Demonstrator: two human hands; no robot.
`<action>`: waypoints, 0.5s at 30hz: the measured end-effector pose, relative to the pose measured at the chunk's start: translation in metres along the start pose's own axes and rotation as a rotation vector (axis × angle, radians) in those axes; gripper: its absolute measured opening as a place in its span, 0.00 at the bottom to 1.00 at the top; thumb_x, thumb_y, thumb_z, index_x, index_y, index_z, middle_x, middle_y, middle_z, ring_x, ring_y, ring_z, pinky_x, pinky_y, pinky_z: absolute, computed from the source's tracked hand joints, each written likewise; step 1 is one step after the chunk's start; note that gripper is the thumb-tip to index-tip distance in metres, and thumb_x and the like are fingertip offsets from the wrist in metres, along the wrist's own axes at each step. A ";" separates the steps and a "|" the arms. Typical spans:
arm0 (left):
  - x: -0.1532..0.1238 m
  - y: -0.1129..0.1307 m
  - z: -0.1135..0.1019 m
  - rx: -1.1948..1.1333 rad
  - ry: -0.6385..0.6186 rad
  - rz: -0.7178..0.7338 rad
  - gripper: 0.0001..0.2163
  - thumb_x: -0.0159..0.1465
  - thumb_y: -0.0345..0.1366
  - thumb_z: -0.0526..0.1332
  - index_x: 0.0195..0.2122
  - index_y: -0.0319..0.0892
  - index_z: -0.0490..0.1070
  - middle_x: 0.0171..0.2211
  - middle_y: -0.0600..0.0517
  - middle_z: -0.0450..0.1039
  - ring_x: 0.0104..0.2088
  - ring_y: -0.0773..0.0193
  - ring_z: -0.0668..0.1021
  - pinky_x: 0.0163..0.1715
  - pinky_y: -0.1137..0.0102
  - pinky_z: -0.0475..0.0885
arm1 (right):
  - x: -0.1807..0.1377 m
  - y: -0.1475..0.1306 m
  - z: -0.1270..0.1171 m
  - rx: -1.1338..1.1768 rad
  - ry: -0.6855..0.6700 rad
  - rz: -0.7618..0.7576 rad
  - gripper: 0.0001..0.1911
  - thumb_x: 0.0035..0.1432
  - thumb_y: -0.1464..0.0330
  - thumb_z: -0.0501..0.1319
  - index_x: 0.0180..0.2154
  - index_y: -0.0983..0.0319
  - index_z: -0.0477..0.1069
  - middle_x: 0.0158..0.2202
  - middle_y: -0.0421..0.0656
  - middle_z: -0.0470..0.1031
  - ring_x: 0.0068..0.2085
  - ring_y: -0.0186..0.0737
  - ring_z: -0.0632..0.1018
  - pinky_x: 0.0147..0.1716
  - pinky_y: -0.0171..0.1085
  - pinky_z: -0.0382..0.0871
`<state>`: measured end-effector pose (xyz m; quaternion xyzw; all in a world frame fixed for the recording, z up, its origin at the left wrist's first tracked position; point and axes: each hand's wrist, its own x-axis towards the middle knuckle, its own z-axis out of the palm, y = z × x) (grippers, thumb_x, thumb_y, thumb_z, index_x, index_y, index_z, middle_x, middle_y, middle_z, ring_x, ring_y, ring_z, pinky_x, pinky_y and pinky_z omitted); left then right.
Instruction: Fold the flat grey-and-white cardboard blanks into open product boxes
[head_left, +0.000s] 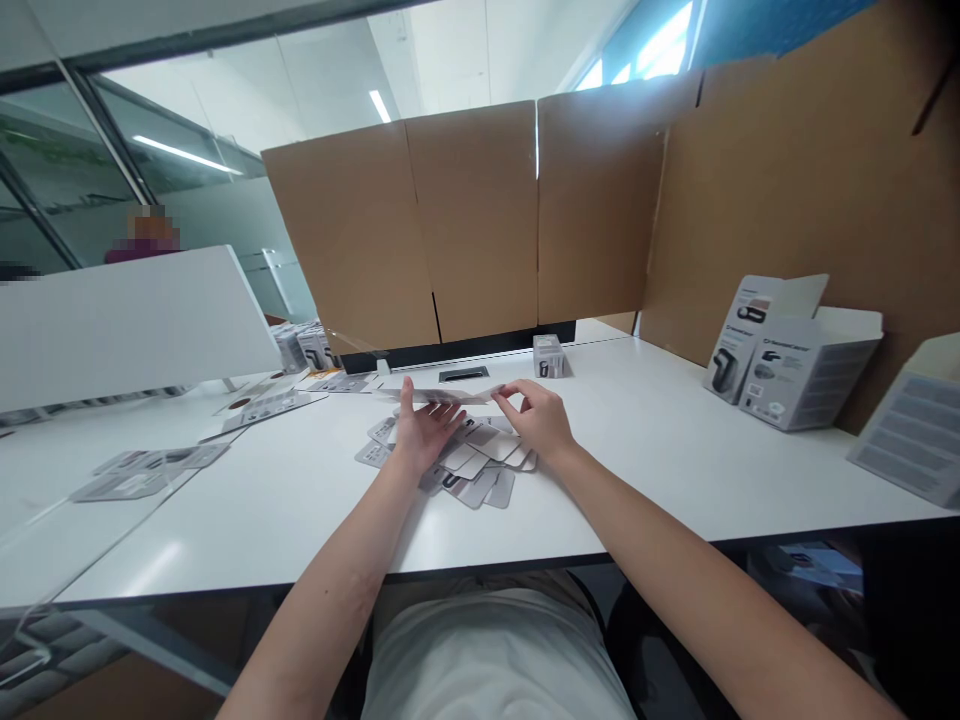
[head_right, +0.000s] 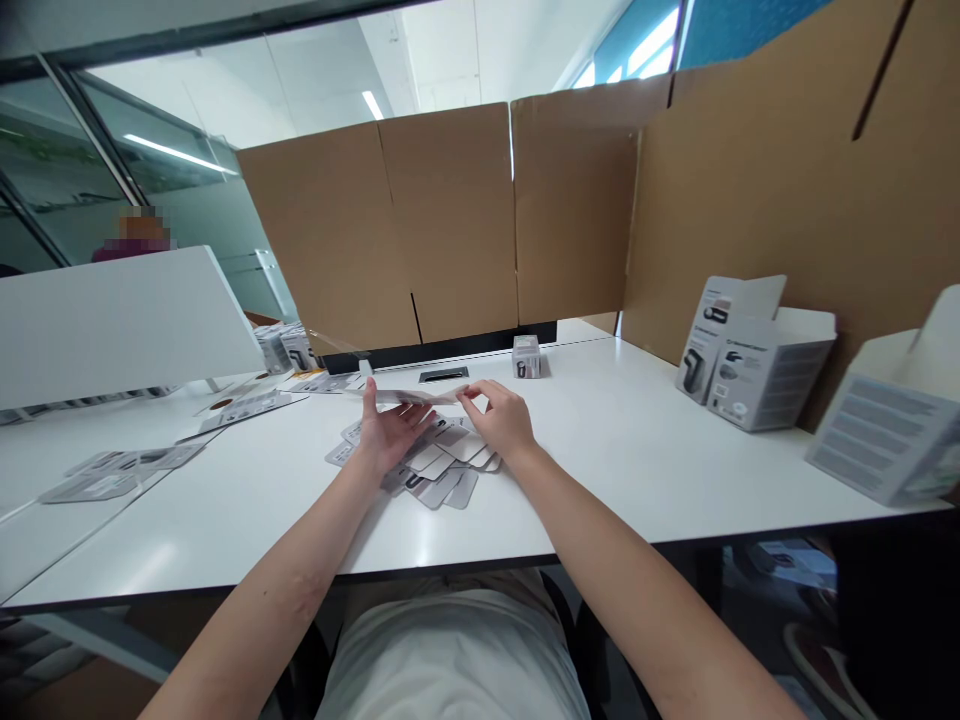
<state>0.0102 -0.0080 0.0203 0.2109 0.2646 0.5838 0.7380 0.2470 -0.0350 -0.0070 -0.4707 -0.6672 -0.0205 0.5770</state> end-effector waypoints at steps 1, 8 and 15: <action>-0.001 0.000 0.000 -0.004 0.004 0.007 0.29 0.76 0.68 0.67 0.59 0.46 0.77 0.48 0.39 0.82 0.49 0.44 0.89 0.54 0.53 0.90 | 0.000 -0.001 0.001 0.004 -0.015 0.005 0.21 0.79 0.47 0.65 0.44 0.55 0.85 0.46 0.46 0.90 0.27 0.40 0.74 0.37 0.44 0.72; -0.002 0.000 0.000 0.025 -0.020 0.031 0.32 0.76 0.70 0.64 0.58 0.44 0.78 0.46 0.39 0.81 0.47 0.44 0.88 0.54 0.52 0.89 | -0.003 -0.003 0.004 0.098 -0.283 0.093 0.24 0.76 0.48 0.69 0.64 0.52 0.84 0.45 0.43 0.91 0.25 0.39 0.76 0.37 0.44 0.77; -0.001 -0.001 -0.002 0.073 -0.032 0.043 0.33 0.75 0.71 0.64 0.57 0.44 0.79 0.46 0.38 0.81 0.51 0.42 0.88 0.56 0.53 0.88 | -0.005 -0.012 0.001 0.275 -0.537 0.179 0.35 0.72 0.49 0.73 0.73 0.55 0.78 0.33 0.39 0.85 0.32 0.44 0.81 0.38 0.43 0.73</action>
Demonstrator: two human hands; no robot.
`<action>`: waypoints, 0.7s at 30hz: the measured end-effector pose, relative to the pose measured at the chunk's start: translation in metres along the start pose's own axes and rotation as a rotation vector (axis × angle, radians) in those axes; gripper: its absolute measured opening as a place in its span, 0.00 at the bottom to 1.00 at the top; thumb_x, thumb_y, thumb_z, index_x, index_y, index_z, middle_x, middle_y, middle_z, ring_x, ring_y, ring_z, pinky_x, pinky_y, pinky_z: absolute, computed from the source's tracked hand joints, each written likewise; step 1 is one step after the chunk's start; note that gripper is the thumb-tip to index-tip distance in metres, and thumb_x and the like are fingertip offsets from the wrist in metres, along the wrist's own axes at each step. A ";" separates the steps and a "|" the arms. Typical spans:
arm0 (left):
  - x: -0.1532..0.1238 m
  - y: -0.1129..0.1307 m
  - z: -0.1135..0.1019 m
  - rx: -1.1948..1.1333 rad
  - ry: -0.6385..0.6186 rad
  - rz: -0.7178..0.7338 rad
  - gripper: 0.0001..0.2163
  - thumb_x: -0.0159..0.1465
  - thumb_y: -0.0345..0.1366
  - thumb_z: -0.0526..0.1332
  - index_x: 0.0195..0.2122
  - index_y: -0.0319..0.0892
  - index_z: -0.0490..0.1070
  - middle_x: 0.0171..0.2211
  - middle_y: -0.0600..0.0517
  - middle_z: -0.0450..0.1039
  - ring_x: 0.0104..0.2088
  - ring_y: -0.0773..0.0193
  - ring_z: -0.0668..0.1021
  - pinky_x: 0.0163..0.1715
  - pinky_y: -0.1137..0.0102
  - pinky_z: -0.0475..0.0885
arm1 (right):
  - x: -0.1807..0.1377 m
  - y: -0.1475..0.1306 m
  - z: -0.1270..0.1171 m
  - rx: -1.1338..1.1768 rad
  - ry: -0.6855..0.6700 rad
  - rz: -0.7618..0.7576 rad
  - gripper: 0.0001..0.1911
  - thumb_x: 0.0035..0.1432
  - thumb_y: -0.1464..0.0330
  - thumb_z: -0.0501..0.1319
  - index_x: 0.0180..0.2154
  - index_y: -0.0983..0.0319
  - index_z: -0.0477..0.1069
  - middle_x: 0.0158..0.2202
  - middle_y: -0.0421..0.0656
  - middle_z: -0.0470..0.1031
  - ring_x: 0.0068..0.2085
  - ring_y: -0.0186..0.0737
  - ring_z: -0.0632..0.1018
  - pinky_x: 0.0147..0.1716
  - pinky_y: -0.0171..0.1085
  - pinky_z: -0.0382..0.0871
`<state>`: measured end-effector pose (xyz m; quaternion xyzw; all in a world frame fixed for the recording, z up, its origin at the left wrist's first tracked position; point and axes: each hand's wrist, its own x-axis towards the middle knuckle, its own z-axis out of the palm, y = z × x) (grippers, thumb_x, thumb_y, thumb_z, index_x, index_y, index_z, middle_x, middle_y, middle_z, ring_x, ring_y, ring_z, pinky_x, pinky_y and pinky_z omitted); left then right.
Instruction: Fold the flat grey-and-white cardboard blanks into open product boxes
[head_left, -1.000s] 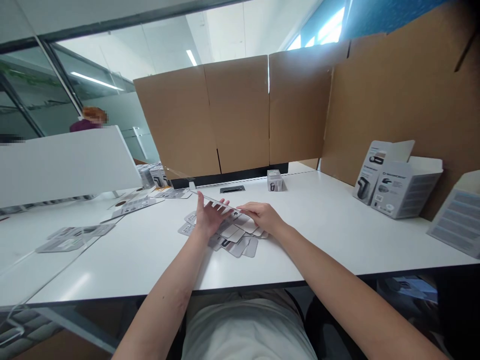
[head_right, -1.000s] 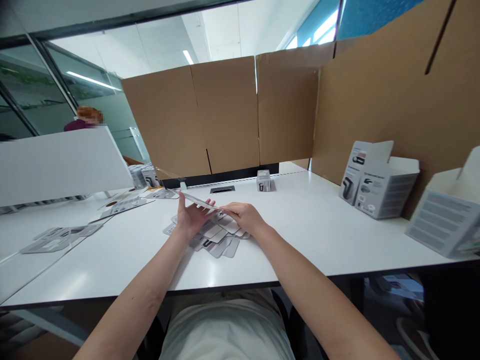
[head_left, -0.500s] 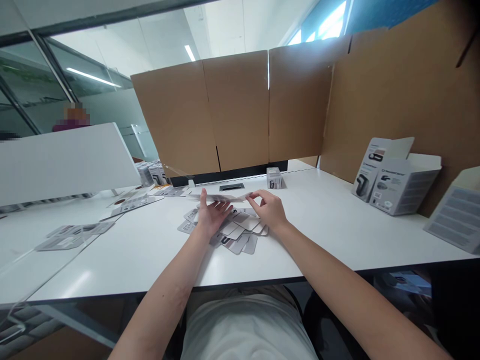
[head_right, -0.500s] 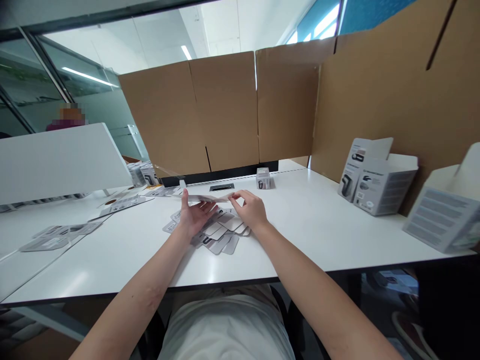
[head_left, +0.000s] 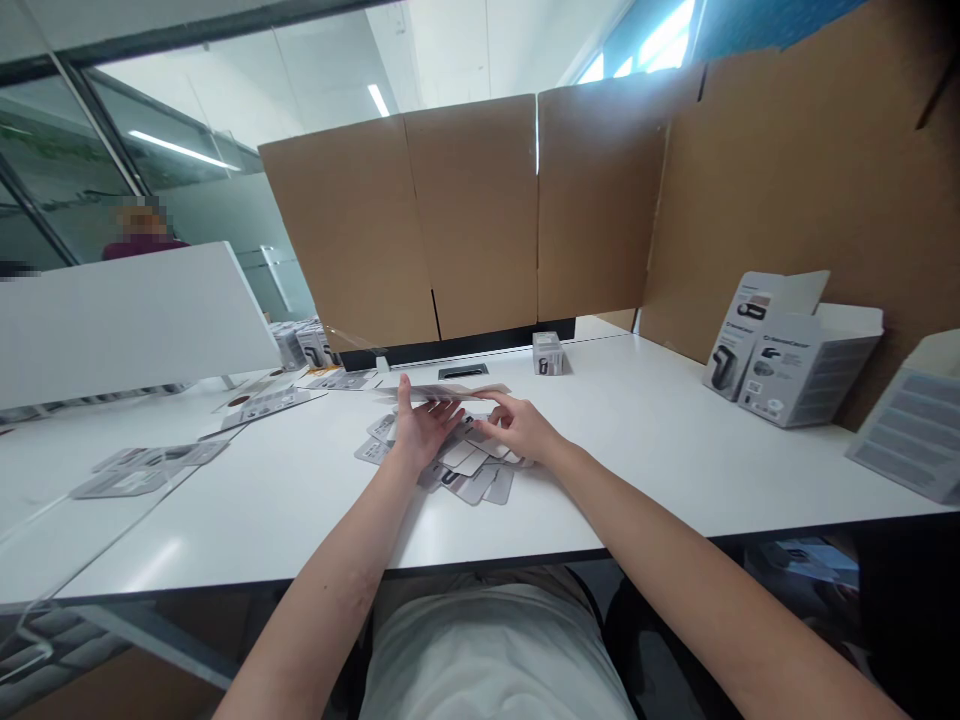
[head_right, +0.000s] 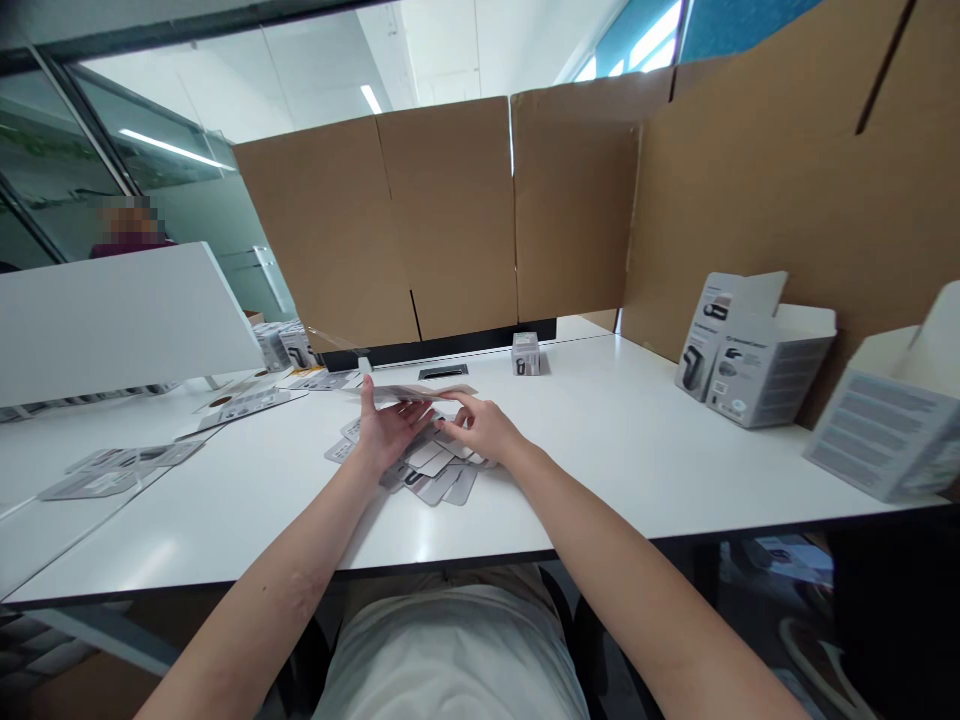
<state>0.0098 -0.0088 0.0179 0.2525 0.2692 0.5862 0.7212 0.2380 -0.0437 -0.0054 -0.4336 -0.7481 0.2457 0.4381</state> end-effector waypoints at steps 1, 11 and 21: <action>0.000 -0.001 0.000 0.014 -0.001 -0.003 0.33 0.75 0.71 0.64 0.57 0.44 0.79 0.45 0.39 0.81 0.50 0.43 0.88 0.56 0.53 0.88 | 0.000 0.000 0.001 0.011 -0.028 -0.002 0.36 0.71 0.50 0.73 0.74 0.55 0.78 0.32 0.39 0.85 0.33 0.44 0.81 0.38 0.43 0.73; 0.002 -0.008 -0.002 0.168 -0.078 -0.008 0.34 0.74 0.73 0.65 0.51 0.41 0.80 0.45 0.37 0.82 0.48 0.45 0.87 0.61 0.51 0.85 | -0.001 0.006 0.005 -0.003 -0.138 -0.016 0.43 0.70 0.55 0.76 0.80 0.57 0.71 0.38 0.41 0.86 0.40 0.46 0.83 0.45 0.44 0.75; 0.005 -0.010 -0.003 0.204 -0.063 0.095 0.30 0.72 0.71 0.70 0.48 0.45 0.78 0.49 0.39 0.84 0.49 0.47 0.87 0.59 0.54 0.84 | -0.002 0.003 0.002 -0.106 -0.157 -0.009 0.43 0.73 0.58 0.73 0.83 0.49 0.67 0.42 0.41 0.87 0.40 0.45 0.82 0.45 0.42 0.75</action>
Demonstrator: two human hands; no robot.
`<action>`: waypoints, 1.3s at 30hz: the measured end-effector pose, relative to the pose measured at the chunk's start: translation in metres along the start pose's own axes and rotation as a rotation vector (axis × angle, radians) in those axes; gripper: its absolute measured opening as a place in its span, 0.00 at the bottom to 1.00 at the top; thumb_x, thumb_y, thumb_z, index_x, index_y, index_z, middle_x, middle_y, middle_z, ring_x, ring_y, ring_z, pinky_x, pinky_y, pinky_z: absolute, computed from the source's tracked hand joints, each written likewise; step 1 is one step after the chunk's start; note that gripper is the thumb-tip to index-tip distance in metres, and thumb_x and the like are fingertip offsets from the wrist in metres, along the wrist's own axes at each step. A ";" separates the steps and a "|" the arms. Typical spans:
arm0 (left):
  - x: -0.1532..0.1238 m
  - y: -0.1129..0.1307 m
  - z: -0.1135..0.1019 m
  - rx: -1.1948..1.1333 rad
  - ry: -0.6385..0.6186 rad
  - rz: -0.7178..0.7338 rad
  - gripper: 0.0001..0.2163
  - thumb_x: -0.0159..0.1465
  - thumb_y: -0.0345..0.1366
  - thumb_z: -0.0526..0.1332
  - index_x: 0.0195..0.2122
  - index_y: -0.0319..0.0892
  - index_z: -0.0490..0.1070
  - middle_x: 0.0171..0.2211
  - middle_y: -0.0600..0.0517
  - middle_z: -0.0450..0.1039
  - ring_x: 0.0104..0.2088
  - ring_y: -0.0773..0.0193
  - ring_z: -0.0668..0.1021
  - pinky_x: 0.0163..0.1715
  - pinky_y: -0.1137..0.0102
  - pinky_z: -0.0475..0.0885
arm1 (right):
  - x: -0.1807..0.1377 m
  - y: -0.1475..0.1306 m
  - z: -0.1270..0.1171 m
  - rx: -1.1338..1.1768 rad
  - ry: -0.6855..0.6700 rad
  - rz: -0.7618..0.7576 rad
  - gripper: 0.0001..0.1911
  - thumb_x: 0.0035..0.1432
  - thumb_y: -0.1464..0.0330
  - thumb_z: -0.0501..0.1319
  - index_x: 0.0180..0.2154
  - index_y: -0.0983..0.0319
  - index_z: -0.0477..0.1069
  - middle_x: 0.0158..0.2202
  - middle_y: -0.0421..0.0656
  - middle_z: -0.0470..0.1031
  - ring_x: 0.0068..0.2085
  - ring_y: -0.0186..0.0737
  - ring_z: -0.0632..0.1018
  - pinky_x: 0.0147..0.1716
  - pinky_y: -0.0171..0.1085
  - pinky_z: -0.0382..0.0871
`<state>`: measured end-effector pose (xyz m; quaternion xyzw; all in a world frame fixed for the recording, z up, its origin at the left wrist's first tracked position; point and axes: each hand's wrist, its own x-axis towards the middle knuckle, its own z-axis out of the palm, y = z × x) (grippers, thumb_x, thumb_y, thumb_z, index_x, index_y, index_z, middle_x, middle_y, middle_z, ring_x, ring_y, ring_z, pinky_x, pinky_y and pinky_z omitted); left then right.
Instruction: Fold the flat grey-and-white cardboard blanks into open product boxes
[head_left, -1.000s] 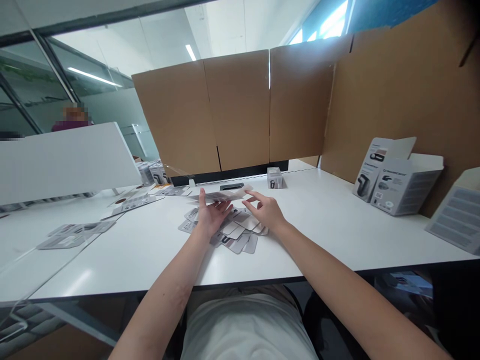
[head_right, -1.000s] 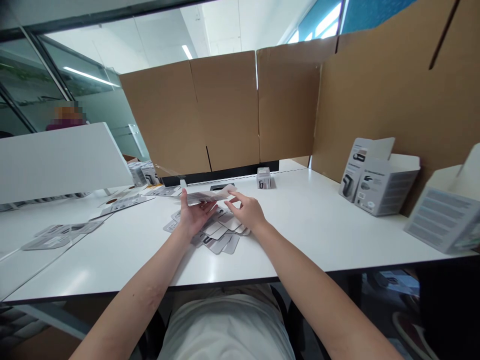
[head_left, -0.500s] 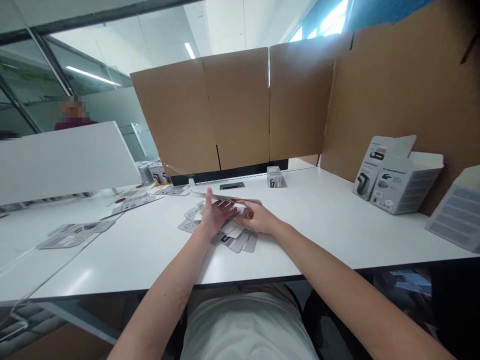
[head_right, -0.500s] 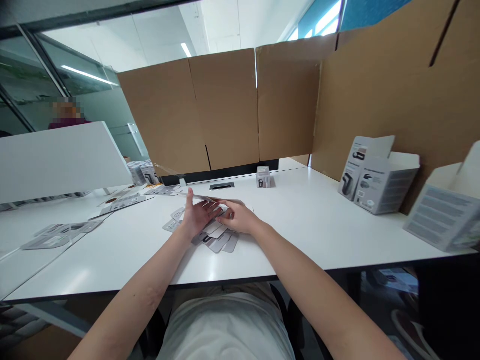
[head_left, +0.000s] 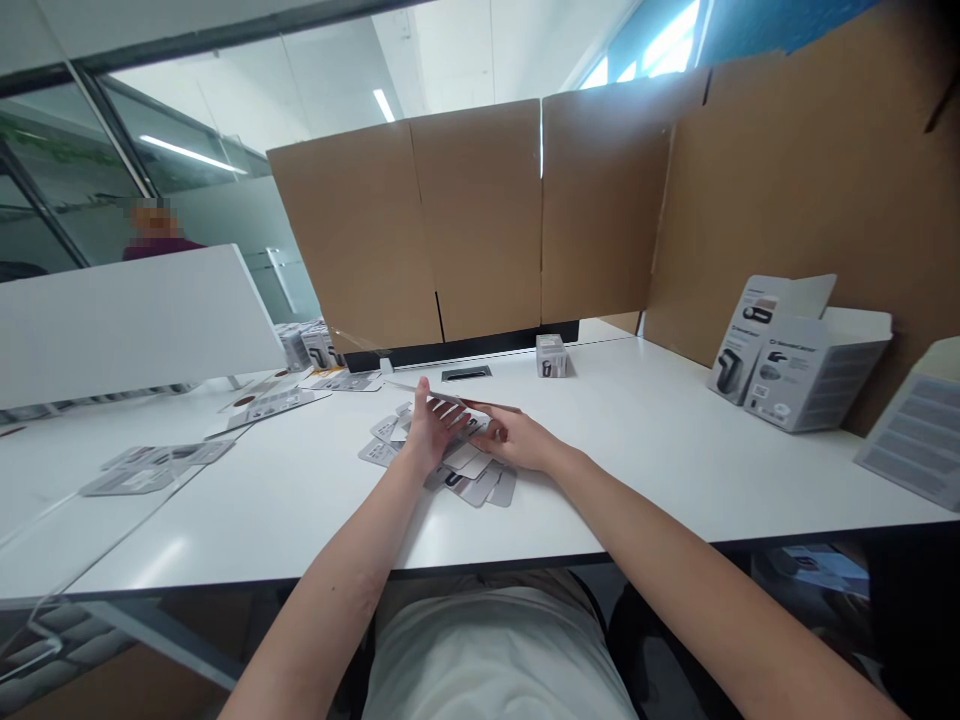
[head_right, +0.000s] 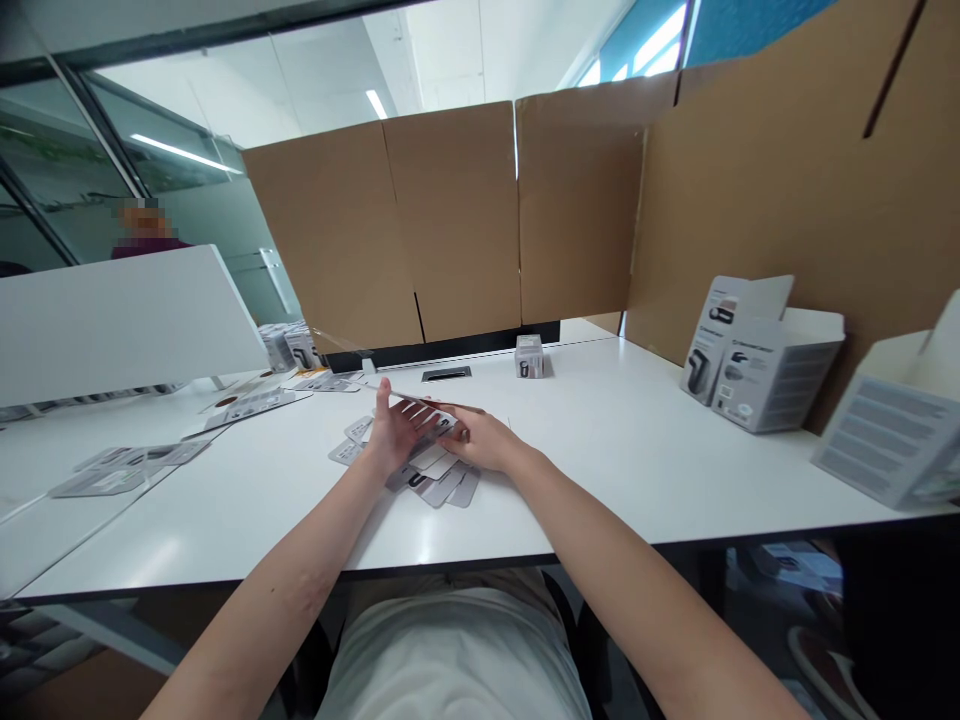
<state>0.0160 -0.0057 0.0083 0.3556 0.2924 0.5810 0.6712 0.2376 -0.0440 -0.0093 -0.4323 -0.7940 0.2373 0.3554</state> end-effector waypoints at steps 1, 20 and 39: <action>0.000 0.000 0.000 -0.003 0.002 0.000 0.30 0.72 0.71 0.70 0.48 0.45 0.77 0.49 0.39 0.83 0.49 0.47 0.87 0.59 0.54 0.84 | 0.000 -0.001 0.000 -0.007 0.000 -0.002 0.42 0.73 0.58 0.73 0.83 0.49 0.67 0.42 0.41 0.86 0.40 0.45 0.82 0.45 0.42 0.76; -0.001 0.002 0.004 0.007 -0.001 0.017 0.27 0.74 0.67 0.71 0.50 0.46 0.79 0.48 0.42 0.83 0.49 0.49 0.87 0.59 0.57 0.84 | -0.001 0.000 0.002 -0.013 -0.048 -0.029 0.43 0.77 0.61 0.69 0.85 0.51 0.58 0.43 0.41 0.88 0.43 0.48 0.84 0.48 0.46 0.76; 0.001 0.000 0.001 -0.015 0.012 0.037 0.26 0.71 0.63 0.76 0.55 0.49 0.79 0.50 0.45 0.84 0.51 0.50 0.87 0.58 0.58 0.84 | -0.003 -0.005 -0.001 0.014 -0.052 -0.042 0.40 0.76 0.64 0.69 0.83 0.52 0.62 0.44 0.42 0.86 0.43 0.47 0.85 0.47 0.44 0.78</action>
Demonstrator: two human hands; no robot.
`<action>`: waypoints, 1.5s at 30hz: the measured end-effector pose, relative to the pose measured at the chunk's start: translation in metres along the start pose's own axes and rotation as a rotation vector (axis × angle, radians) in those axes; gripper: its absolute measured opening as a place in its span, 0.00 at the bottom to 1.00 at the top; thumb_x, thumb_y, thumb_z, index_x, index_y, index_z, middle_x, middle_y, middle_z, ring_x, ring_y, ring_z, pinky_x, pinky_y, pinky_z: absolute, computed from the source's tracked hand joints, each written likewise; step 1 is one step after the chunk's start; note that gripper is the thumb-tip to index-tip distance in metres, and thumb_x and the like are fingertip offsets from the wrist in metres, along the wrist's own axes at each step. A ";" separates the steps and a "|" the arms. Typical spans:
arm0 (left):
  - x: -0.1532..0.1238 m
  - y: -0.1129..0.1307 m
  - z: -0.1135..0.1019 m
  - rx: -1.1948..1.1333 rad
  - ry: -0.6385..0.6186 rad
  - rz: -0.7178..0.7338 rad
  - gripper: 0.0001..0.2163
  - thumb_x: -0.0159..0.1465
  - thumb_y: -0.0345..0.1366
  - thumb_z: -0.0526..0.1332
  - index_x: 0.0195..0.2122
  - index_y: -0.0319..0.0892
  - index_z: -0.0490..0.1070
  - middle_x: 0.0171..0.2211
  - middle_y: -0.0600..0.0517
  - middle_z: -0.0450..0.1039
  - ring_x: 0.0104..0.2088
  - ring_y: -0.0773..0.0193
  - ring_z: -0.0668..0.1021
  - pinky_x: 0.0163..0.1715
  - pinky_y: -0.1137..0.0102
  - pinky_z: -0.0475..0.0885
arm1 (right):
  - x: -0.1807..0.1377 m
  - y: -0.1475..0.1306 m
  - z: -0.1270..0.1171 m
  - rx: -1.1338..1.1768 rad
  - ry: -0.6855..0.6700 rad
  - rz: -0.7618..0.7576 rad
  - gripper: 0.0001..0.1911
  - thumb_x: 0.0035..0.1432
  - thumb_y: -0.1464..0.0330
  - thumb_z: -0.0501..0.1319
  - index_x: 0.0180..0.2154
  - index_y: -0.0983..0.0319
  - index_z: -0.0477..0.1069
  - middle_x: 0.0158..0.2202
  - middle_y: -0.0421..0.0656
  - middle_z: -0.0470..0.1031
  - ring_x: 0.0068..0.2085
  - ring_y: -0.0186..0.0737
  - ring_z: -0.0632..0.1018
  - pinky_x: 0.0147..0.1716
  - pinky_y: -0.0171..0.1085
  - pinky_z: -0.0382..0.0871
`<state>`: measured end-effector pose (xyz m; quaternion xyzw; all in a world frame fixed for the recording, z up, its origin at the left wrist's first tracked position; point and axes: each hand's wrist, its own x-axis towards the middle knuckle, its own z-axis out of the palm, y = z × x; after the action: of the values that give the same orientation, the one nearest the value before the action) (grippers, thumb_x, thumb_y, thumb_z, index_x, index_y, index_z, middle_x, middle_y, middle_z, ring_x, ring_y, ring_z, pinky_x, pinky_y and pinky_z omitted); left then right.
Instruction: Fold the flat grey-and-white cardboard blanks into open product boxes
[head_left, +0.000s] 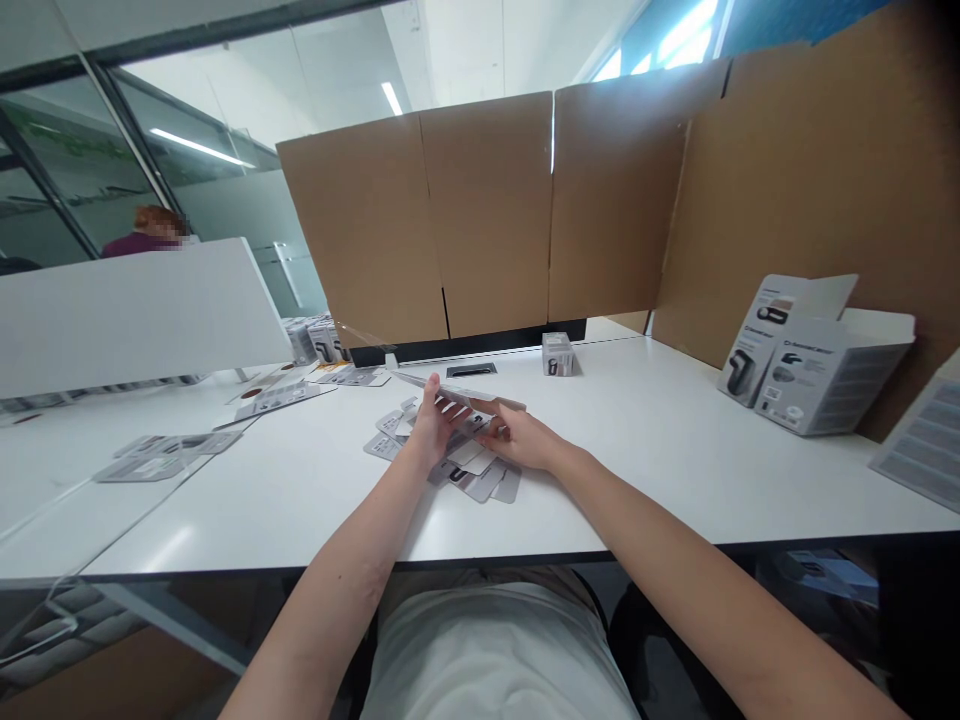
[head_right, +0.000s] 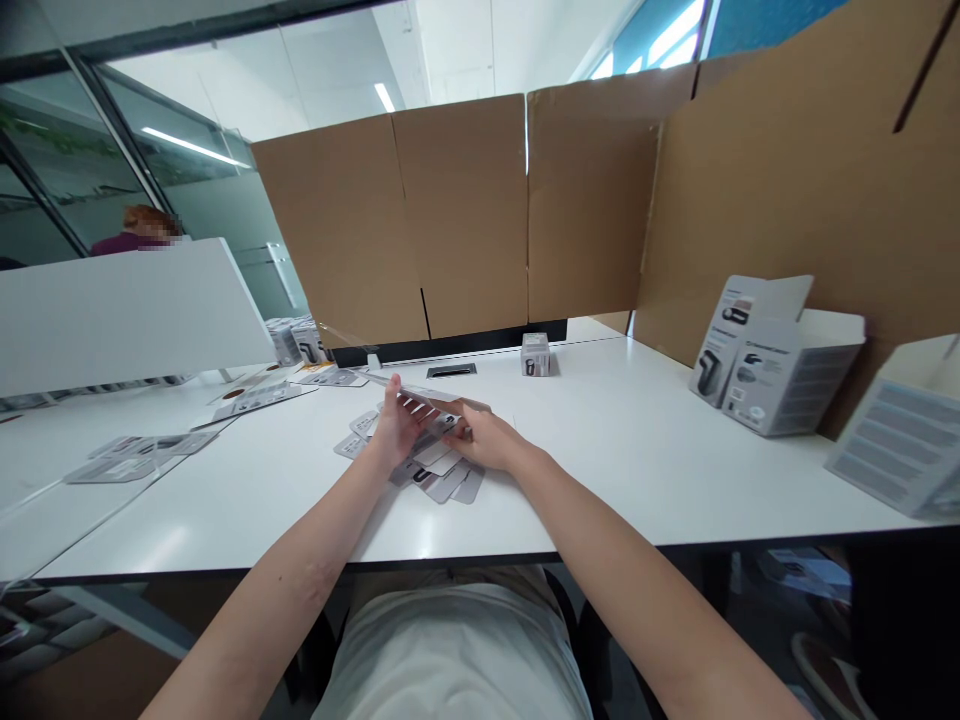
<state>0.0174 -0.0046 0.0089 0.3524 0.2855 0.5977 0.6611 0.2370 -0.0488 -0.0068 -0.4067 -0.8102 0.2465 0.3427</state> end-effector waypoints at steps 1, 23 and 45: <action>0.000 0.000 0.000 0.003 0.001 0.005 0.25 0.71 0.63 0.76 0.54 0.49 0.79 0.50 0.45 0.84 0.50 0.51 0.87 0.58 0.58 0.84 | 0.000 0.000 0.000 -0.003 -0.002 0.003 0.40 0.76 0.63 0.69 0.83 0.52 0.62 0.45 0.42 0.86 0.44 0.47 0.84 0.47 0.44 0.78; 0.005 -0.003 -0.004 0.054 0.011 0.080 0.21 0.70 0.58 0.78 0.48 0.47 0.79 0.46 0.47 0.84 0.47 0.53 0.87 0.54 0.61 0.84 | 0.003 0.008 0.003 -0.031 0.049 0.003 0.36 0.73 0.62 0.72 0.77 0.53 0.68 0.43 0.42 0.86 0.40 0.48 0.84 0.41 0.44 0.75; 0.012 -0.001 -0.007 0.097 0.462 0.151 0.21 0.58 0.34 0.88 0.50 0.43 0.86 0.49 0.41 0.92 0.52 0.40 0.93 0.50 0.53 0.92 | 0.004 0.012 0.003 -0.065 0.091 -0.031 0.16 0.76 0.55 0.68 0.41 0.56 0.89 0.29 0.41 0.84 0.31 0.42 0.79 0.38 0.40 0.69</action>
<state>0.0140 0.0077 0.0049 0.2582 0.4305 0.6956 0.5140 0.2388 -0.0394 -0.0150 -0.4159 -0.8075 0.1959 0.3696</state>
